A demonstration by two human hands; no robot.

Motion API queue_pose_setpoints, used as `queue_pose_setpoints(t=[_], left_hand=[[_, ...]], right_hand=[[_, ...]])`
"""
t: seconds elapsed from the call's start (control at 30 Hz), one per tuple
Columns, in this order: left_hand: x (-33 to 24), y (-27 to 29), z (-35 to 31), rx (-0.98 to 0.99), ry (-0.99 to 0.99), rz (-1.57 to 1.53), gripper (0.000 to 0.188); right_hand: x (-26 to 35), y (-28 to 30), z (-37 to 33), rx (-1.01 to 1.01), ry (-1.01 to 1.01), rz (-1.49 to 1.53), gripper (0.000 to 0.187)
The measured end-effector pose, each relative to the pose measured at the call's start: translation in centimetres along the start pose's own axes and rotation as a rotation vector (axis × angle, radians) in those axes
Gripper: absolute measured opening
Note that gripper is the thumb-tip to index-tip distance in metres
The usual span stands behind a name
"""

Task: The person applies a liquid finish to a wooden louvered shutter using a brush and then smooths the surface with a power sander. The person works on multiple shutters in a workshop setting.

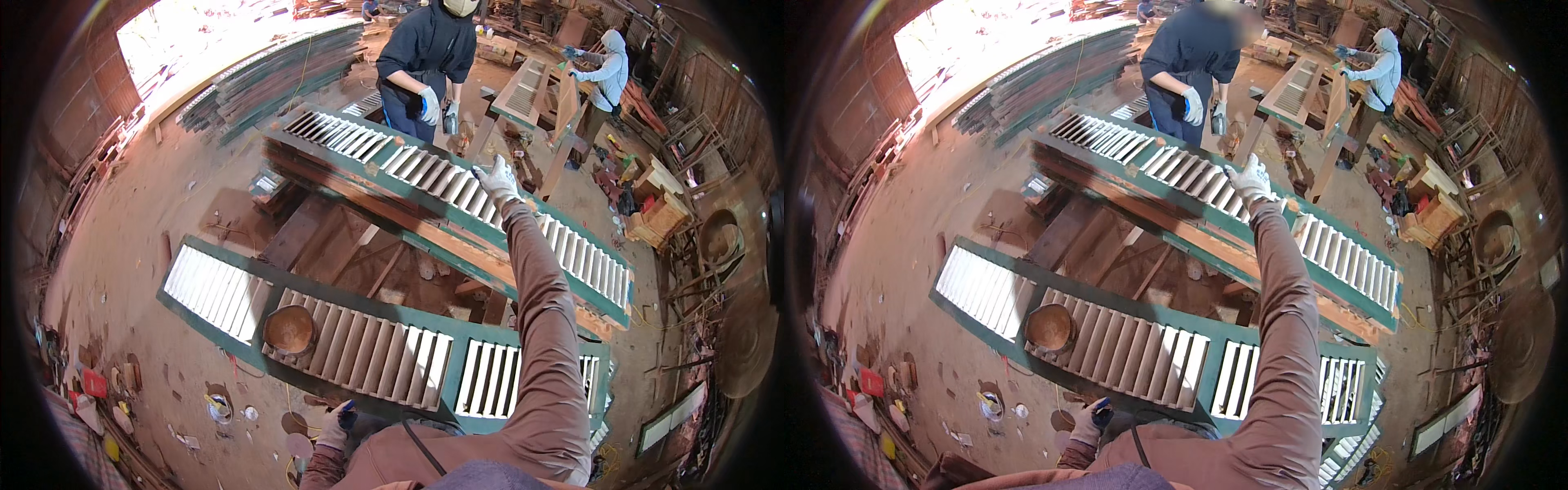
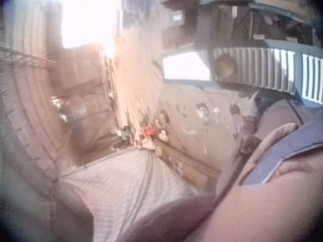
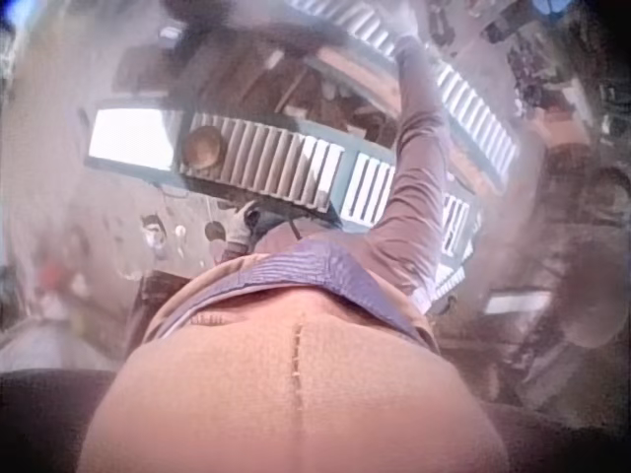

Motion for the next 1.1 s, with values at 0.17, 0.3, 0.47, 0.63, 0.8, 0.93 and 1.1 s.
queue_pose_setpoints(t=[0.17,0.3,0.47,0.63,0.8,0.93,1.1], left_hand=[[-1.3,-1.8,-1.6,-0.039,-0.231,0.521,0.043],[-1.7,-4.7,-3.2,0.013,-0.353,0.767,0.048],[-1.3,-5.7,-2.3,-0.034,-0.184,0.374,0.036],[-2.3,-5.0,-3.7,0.025,-0.227,0.512,0.045],[-3.4,-6.7,-4.1,0.029,-0.272,0.745,0.042],[-4.0,-6.2,-4.4,-0.012,-0.298,0.761,0.042],[-3.9,-7.8,-3.0,0.056,-0.325,0.886,0.042]], right_hand=[[4.4,-0.2,2.8,-0.014,-0.051,0.091,0.111],[4.2,-2.6,4.5,0.023,-0.111,0.160,0.124],[4.9,-8.8,6.0,0.106,0.046,0.198,0.152],[10.0,-15.0,3.7,0.136,0.093,0.125,0.146],[10.9,-18.1,4.6,-0.153,0.122,0.351,0.149],[15.1,-19.3,4.5,-0.250,0.133,0.776,0.134],[11.5,-19.9,4.6,-0.403,0.458,0.673,0.096]])
Point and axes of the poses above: each hand's wrist, its own z-axis towards the middle knuckle, its own y-axis out of the back of the hand, x = y × z, the point moved 3 cm from there along z, towards the middle knuckle, and after that the axes turned 3 degrees about x, right-handed, at the moved point
